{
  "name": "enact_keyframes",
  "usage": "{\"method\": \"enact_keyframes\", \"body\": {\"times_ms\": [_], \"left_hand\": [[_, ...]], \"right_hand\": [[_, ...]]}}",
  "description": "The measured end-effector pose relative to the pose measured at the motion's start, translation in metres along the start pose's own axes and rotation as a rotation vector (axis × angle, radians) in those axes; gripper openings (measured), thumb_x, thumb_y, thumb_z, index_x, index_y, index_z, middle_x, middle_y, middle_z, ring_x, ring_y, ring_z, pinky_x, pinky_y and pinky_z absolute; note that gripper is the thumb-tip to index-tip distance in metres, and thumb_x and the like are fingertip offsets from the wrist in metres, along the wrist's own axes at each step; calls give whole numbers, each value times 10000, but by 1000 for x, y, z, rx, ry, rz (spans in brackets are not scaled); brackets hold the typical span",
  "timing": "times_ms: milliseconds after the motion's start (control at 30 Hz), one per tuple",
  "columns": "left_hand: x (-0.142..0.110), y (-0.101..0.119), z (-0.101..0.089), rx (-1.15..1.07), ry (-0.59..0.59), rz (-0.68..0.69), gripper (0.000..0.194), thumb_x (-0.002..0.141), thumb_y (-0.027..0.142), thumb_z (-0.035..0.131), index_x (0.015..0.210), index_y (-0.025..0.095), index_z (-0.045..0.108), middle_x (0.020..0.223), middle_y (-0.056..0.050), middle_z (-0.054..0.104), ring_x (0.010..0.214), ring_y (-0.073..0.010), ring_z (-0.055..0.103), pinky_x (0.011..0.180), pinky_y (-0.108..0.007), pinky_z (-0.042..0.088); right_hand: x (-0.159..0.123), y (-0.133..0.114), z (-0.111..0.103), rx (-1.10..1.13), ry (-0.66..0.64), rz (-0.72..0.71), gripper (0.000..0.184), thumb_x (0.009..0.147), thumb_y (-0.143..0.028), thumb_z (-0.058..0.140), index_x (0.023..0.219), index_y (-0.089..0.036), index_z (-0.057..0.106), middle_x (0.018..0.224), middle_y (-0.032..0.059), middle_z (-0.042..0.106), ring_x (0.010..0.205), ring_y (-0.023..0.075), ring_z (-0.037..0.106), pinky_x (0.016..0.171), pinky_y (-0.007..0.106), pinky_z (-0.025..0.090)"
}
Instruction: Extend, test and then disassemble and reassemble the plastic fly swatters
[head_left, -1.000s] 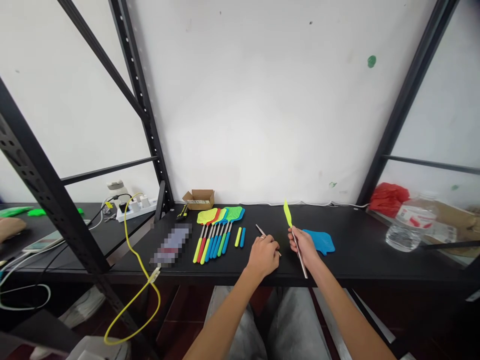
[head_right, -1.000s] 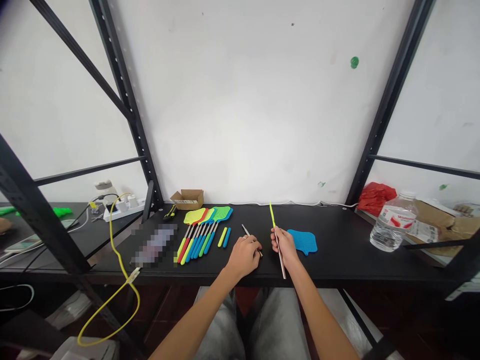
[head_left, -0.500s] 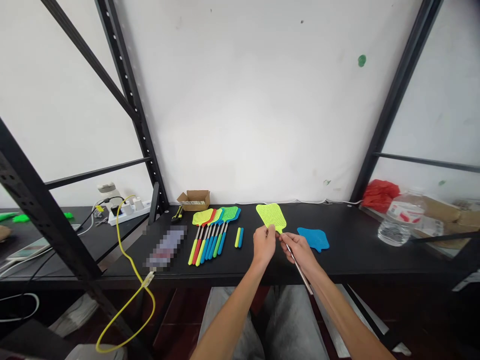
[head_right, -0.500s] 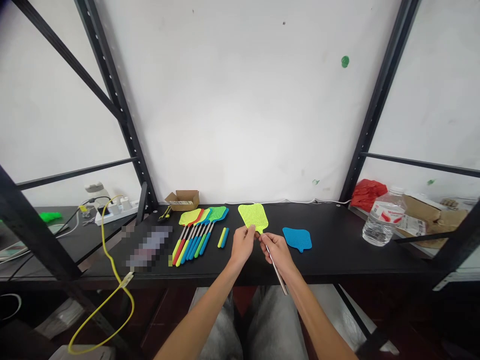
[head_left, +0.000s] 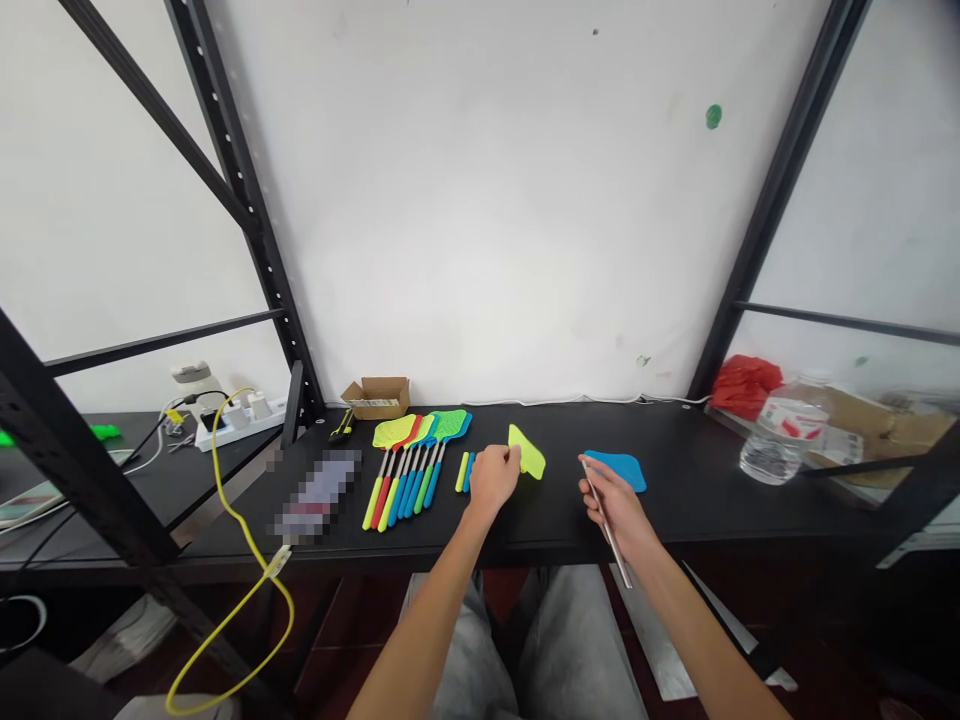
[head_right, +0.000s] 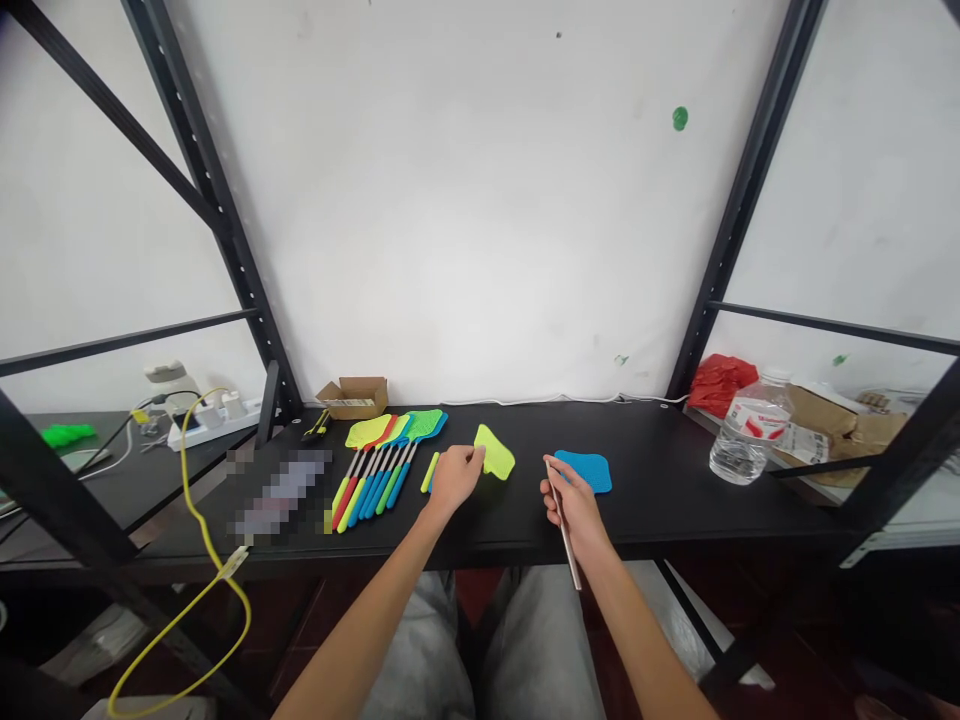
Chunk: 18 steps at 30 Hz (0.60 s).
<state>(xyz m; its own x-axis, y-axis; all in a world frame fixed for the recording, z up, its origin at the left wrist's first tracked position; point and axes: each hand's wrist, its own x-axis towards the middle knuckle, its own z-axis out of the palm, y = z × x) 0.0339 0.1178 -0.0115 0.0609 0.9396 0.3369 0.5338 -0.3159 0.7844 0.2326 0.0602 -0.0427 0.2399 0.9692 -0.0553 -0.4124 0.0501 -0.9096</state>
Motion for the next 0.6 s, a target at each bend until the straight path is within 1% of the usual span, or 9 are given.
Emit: {"method": "enact_keyframes", "body": {"times_ms": [100,233,300,367,433,467,500,533,600], "left_hand": [[-7,2,4,118,-15,13,452,883,413,467,491,191,505,534,-47,541,584,-186,551,568,-267,276],[-15,12,10,216,-56,25,457,922,420,406,582,184,599,633,-80,624,688,-222,622,602,-269,336],[-21,20,23,242,-74,18,456,925,441,405,639,179,645,696,-99,664,746,-241,650,628,-277,377],[-27,29,43,285,-89,3,447,914,481,431,718,172,688,788,-129,697,811,-266,667,665,-297,417],[-30,41,62,381,-127,-9,446,891,522,467,816,161,717,874,-159,711,844,-284,676,702,-325,451],[-30,48,68,418,-150,-3,451,878,536,486,852,154,725,895,-172,712,850,-294,679,713,-341,463],[-31,55,70,448,-175,4,453,868,539,503,872,148,730,904,-183,711,855,-305,681,718,-357,471],[-32,62,68,467,-194,19,444,861,531,517,875,144,733,901,-189,710,856,-316,681,717,-370,475],[-39,77,51,487,-226,68,398,860,488,527,835,151,737,869,-184,709,846,-328,680,704,-380,473]], "right_hand": [[1,4,4,-65,8,-36,473,703,-382,755,1128,-217,627,613,-34,541,428,70,407,324,154,268],[3,5,2,-10,25,-65,435,686,-385,759,1065,-217,626,595,-42,516,406,69,375,308,165,251],[4,3,-2,44,40,-74,413,671,-376,765,1028,-223,622,590,-45,506,396,67,362,298,170,246],[5,1,-8,87,67,-90,406,660,-369,771,1007,-229,614,586,-50,494,393,64,356,293,168,251],[4,-1,-14,110,86,-99,416,662,-370,773,1016,-231,607,590,-53,489,399,61,359,293,163,259],[3,-1,-18,116,93,-102,424,665,-373,774,1028,-231,605,597,-53,492,405,60,363,294,160,262],[2,-2,-22,119,99,-102,432,670,-373,775,1041,-230,605,606,-51,497,410,60,367,296,159,265],[1,-2,-26,120,102,-101,438,673,-372,776,1050,-229,605,614,-49,503,417,59,372,300,158,270],[-1,-3,-33,121,110,-103,444,676,-370,778,1059,-228,606,624,-46,512,429,61,384,311,160,280]]}}
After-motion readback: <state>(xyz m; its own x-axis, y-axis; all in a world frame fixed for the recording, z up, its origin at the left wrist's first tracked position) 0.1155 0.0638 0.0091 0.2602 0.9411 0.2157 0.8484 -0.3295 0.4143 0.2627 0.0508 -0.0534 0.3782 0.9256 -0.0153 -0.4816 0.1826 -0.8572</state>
